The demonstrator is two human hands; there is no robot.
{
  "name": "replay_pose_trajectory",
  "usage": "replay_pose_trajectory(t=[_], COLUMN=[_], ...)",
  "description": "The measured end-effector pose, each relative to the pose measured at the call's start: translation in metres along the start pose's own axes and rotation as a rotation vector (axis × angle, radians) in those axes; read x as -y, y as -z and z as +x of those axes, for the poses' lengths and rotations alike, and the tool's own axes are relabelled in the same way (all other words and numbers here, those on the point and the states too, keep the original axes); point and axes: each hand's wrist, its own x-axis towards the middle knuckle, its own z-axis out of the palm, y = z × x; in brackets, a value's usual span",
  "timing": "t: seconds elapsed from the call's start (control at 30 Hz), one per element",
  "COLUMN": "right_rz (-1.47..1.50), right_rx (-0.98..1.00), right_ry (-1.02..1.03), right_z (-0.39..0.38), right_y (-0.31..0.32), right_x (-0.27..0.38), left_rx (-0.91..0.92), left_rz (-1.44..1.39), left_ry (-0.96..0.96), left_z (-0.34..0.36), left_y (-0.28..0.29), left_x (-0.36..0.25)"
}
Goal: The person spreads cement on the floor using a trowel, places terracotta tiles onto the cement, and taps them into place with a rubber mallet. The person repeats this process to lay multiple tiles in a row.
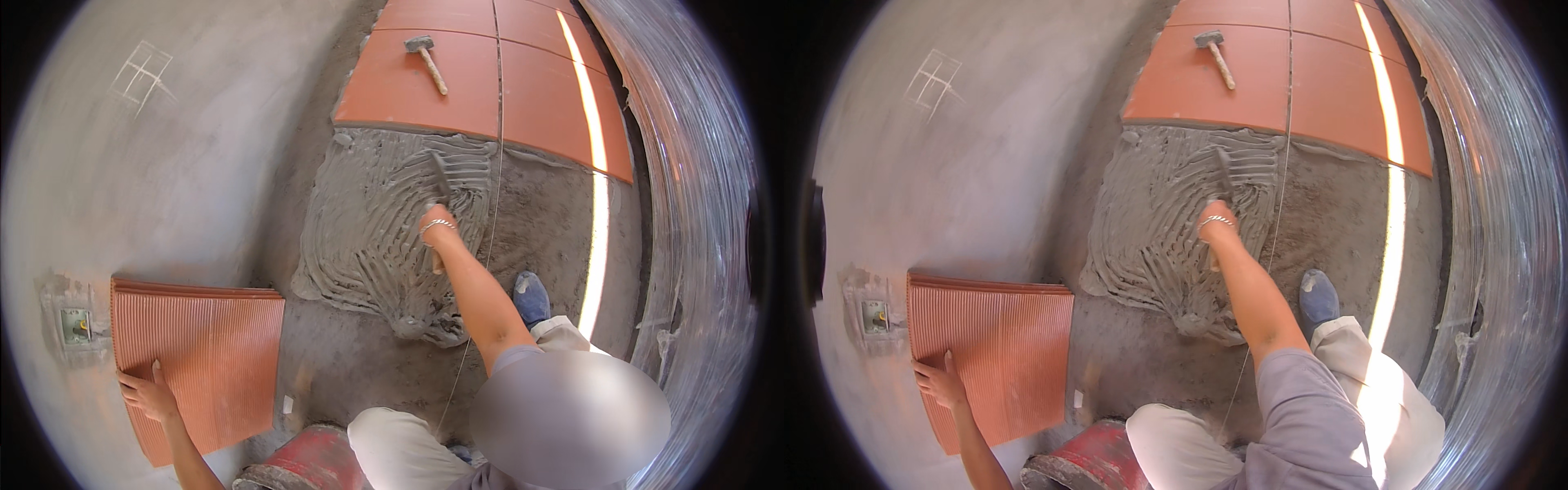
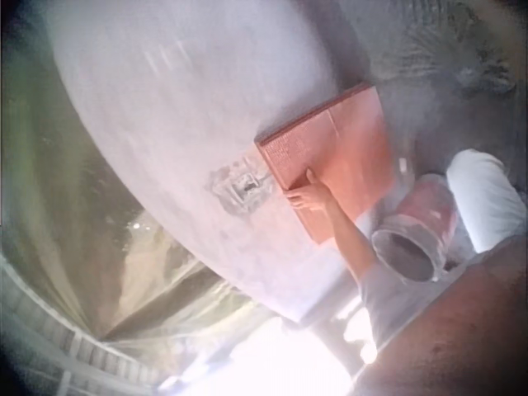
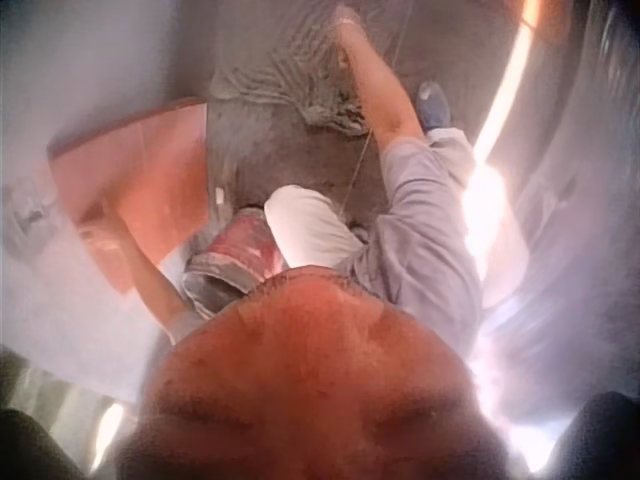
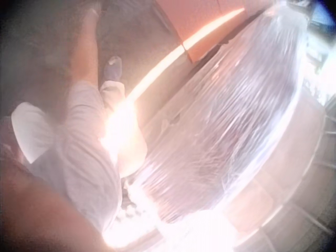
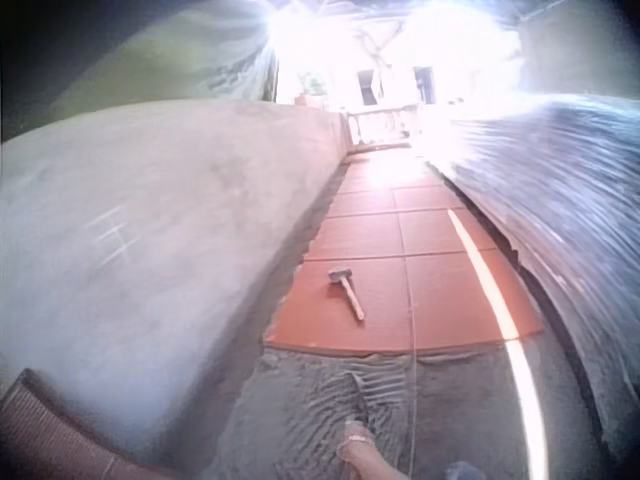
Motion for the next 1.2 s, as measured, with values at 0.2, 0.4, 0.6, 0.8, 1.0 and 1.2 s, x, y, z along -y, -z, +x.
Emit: replay_pose_trajectory(t=[0.2, 0.4, 0.6, 0.8, 1.0, 1.2], right_rz=[-0.028, -0.097, -0.097, -0.264, -0.551, -0.531], right_rx=[-0.057, -0.085, -0.076, -0.048, -0.016, 0.082], right_ry=[-0.023, 0.058, 0.079, 0.232, 0.375, 0.431], right_z=[-0.009, 0.01, 0.041, 0.082, 0.102, 0.017], right_y=[0.015, 0.002, -0.026, -0.036, -0.035, -0.08], right_x=[0.01, 0.048, 0.118, 0.18, 0.185, 0.129], left_rx=[0.02, 0.004, 0.057, 0.047, 0.072, 0.054], left_rz=[-0.03, -0.024, -0.003, -0.011, -0.032, -0.045], left_ry=[0.021, 0.013, 0.071, 0.064, 0.073, 0.035], left_z=[-0.001, -0.001, 0.0, 0.001, 0.002, 0.002], left_y=[0.003, 0.0, 0.002, 0.001, -0.001, 0.003], left_x=[-0.002, -0.003, -0.007, -0.008, -0.006, -0.007])
